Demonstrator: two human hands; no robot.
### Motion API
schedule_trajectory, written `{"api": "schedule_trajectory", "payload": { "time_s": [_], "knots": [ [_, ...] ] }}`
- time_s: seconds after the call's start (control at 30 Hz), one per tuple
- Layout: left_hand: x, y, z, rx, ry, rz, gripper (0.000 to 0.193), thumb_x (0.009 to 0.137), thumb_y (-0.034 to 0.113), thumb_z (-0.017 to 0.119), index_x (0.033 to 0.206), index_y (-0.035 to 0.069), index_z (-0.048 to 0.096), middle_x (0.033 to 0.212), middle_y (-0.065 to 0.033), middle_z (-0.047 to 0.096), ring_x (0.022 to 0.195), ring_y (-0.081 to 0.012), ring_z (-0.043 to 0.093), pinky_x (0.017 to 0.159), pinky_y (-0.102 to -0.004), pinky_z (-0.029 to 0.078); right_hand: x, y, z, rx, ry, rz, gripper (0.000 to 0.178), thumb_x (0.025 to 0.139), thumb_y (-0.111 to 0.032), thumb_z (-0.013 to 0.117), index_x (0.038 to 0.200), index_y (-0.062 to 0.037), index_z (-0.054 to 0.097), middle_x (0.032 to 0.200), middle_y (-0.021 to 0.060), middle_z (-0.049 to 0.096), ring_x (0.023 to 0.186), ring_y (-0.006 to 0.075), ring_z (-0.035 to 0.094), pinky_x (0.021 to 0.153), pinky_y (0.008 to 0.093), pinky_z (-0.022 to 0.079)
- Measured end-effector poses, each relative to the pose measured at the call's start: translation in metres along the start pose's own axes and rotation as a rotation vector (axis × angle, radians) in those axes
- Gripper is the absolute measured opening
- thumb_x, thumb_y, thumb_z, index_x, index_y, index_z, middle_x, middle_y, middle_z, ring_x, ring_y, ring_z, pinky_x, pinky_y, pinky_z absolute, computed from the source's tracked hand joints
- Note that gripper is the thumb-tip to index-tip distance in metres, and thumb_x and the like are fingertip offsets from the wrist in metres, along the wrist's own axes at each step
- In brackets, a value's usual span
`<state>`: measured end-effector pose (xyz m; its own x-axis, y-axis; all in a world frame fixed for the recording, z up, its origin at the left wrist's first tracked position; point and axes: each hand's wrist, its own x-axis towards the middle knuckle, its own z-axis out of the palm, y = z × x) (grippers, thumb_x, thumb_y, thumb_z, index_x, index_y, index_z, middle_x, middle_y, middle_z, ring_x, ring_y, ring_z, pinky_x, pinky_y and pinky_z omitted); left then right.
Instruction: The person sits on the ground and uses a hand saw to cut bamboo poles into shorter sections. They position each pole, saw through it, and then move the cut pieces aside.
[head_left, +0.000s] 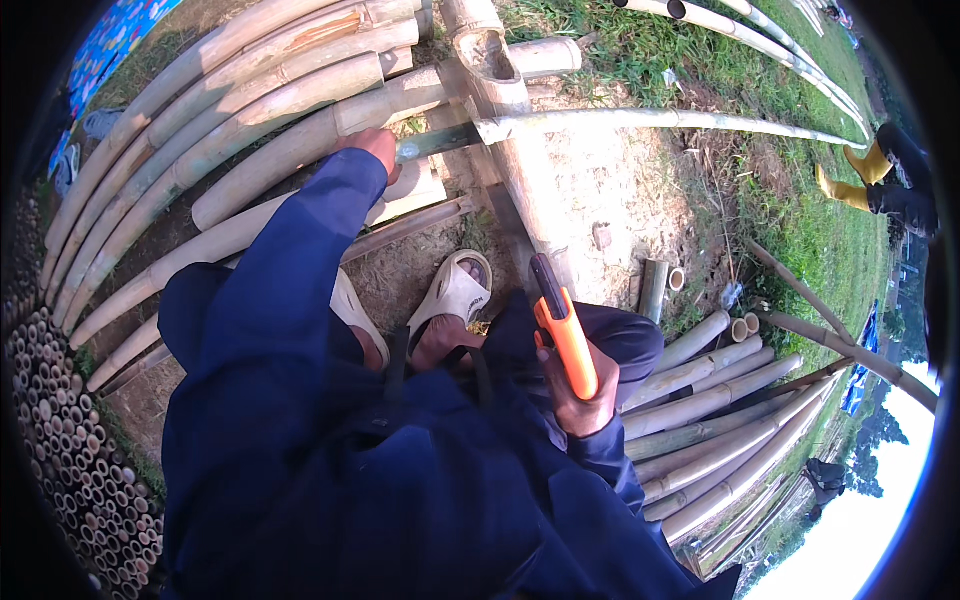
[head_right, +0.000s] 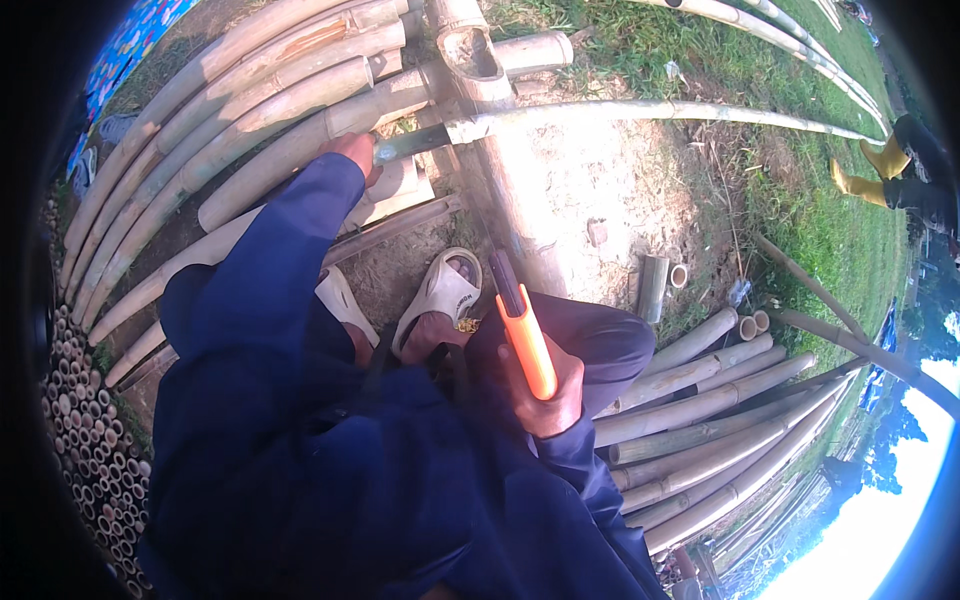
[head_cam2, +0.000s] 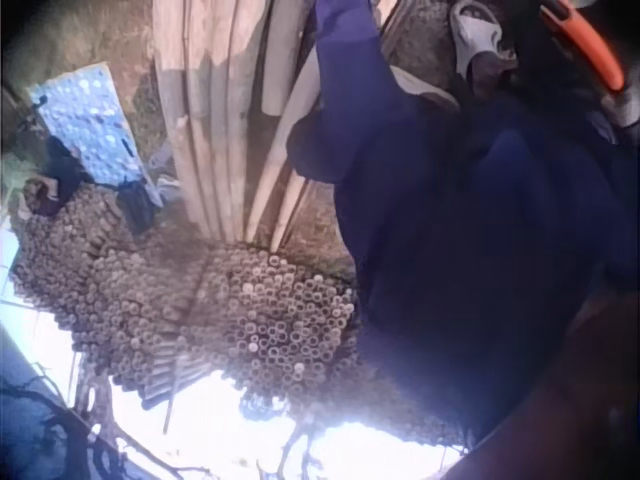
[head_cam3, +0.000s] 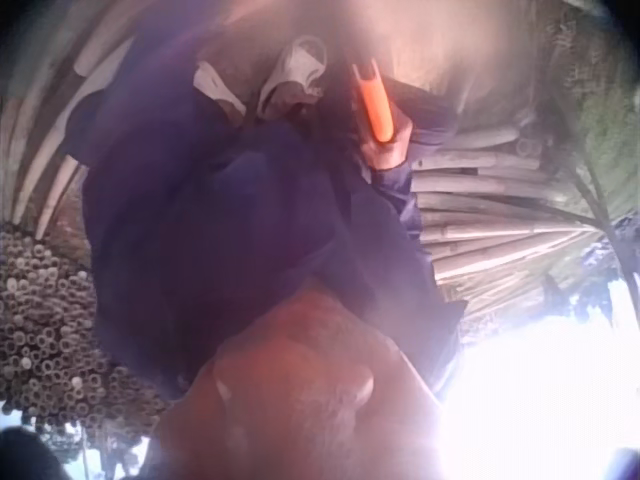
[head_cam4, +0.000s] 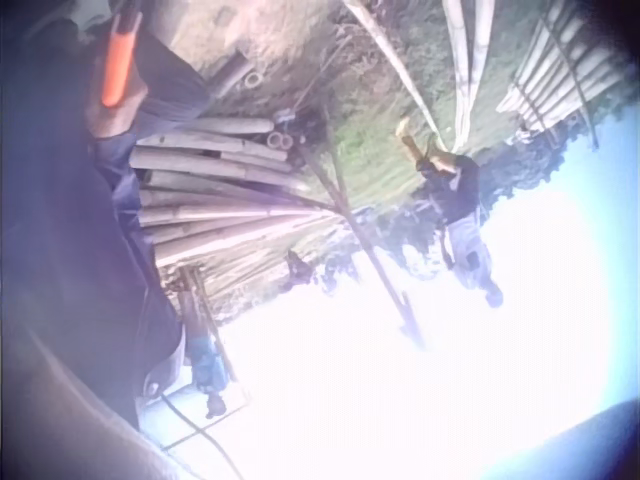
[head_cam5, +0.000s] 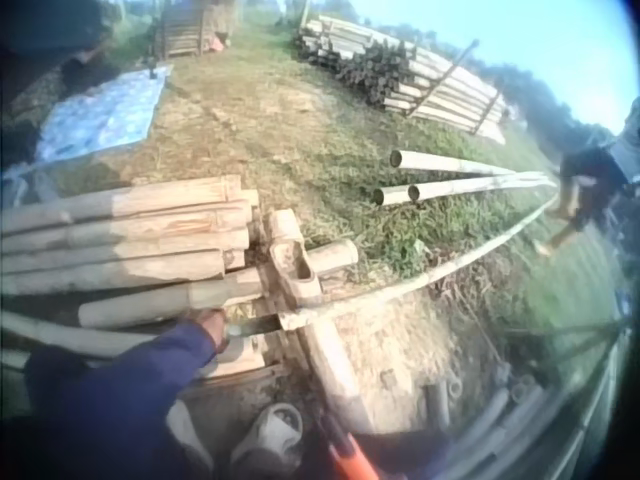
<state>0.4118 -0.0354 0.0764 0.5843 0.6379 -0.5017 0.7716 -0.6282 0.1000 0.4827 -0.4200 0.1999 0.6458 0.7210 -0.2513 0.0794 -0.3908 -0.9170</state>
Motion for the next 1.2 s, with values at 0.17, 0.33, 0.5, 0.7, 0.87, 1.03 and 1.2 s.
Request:
{"api": "schedule_trajectory", "payload": {
  "time_s": [0.17,0.33,0.5,0.7,0.87,1.03,1.2],
  "knots": [
    [-0.006,0.009,-0.004,-0.003,-0.079,0.011,0.041,0.084,0.028,0.076,0.119,0.007,0.072,0.120,-0.0193,0.072,0.114,-0.0369,0.069,0.102,-0.0457,0.054,0.038,0.002,0.025,-0.034,0.009,0.021,0.015,0.093,-0.007,0.072,0.101,0.0046,0.067,0.075,0.0116,0.066,0.066,0.0142,0.058,0.064,0.0325,0.050],
    [-0.002,0.004,-0.004,0.029,-0.053,-0.040,0.043,0.084,0.028,0.075,0.122,0.008,0.071,0.120,-0.0201,0.072,0.113,-0.0379,0.069,0.100,-0.0460,0.055,-0.033,-0.013,-0.015,-0.078,0.038,-0.050,0.025,0.092,-0.007,0.073,0.114,0.0055,0.069,0.083,0.0144,0.072,0.075,0.0191,0.072,0.069,0.0328,0.055],
    [0.001,0.008,0.001,0.004,-0.025,0.010,0.045,0.084,0.027,0.075,0.125,0.009,0.070,0.122,-0.0202,0.071,0.115,-0.0376,0.069,0.101,-0.0461,0.054,0.034,0.005,0.019,-0.047,0.010,-0.029,0.014,0.093,-0.008,0.073,0.097,0.0039,0.067,0.073,0.0113,0.065,0.064,0.0150,0.055,0.063,0.0330,0.049],
    [-0.007,0.007,0.000,0.024,-0.050,-0.030,0.042,0.084,0.021,0.072,0.123,0.006,0.071,0.123,-0.0219,0.071,0.116,-0.0373,0.068,0.103,-0.0445,0.054,-0.038,-0.017,-0.013,-0.086,0.025,-0.035,0.032,0.094,-0.002,0.070,0.124,0.0064,0.067,0.093,0.0137,0.076,0.086,0.0170,0.074,0.078,0.0298,0.057],
    [-0.005,0.015,0.005,-0.017,0.001,0.000,0.037,0.084,0.021,0.073,0.118,0.006,0.073,0.121,-0.0220,0.071,0.115,-0.0373,0.069,0.101,-0.0451,0.055,0.013,0.019,0.017,-0.061,0.020,0.017,0.013,0.093,-0.007,0.071,0.096,0.0050,0.067,0.074,0.0147,0.067,0.065,0.0191,0.062,0.064,0.0340,0.051],
    [-0.007,0.004,0.002,-0.001,0.001,0.006,0.042,0.084,0.027,0.076,0.120,0.007,0.071,0.120,-0.0211,0.072,0.113,-0.0378,0.069,0.099,-0.0457,0.055,-0.010,-0.002,0.001,-0.088,0.034,-0.057,0.017,0.093,-0.005,0.072,0.105,0.0062,0.069,0.081,0.0119,0.072,0.074,0.0159,0.068,0.069,0.0312,0.053],
    [0.002,0.004,0.014,0.018,-0.015,-0.043,0.050,0.083,0.032,0.079,0.126,0.009,0.068,0.119,-0.0207,0.072,0.113,-0.0382,0.069,0.100,-0.0459,0.054,-0.045,-0.021,-0.016,-0.097,0.037,-0.011,0.024,0.091,-0.001,0.071,0.114,0.0065,0.070,0.087,0.0139,0.075,0.080,0.0192,0.074,0.075,0.0307,0.057]
  ]
}}
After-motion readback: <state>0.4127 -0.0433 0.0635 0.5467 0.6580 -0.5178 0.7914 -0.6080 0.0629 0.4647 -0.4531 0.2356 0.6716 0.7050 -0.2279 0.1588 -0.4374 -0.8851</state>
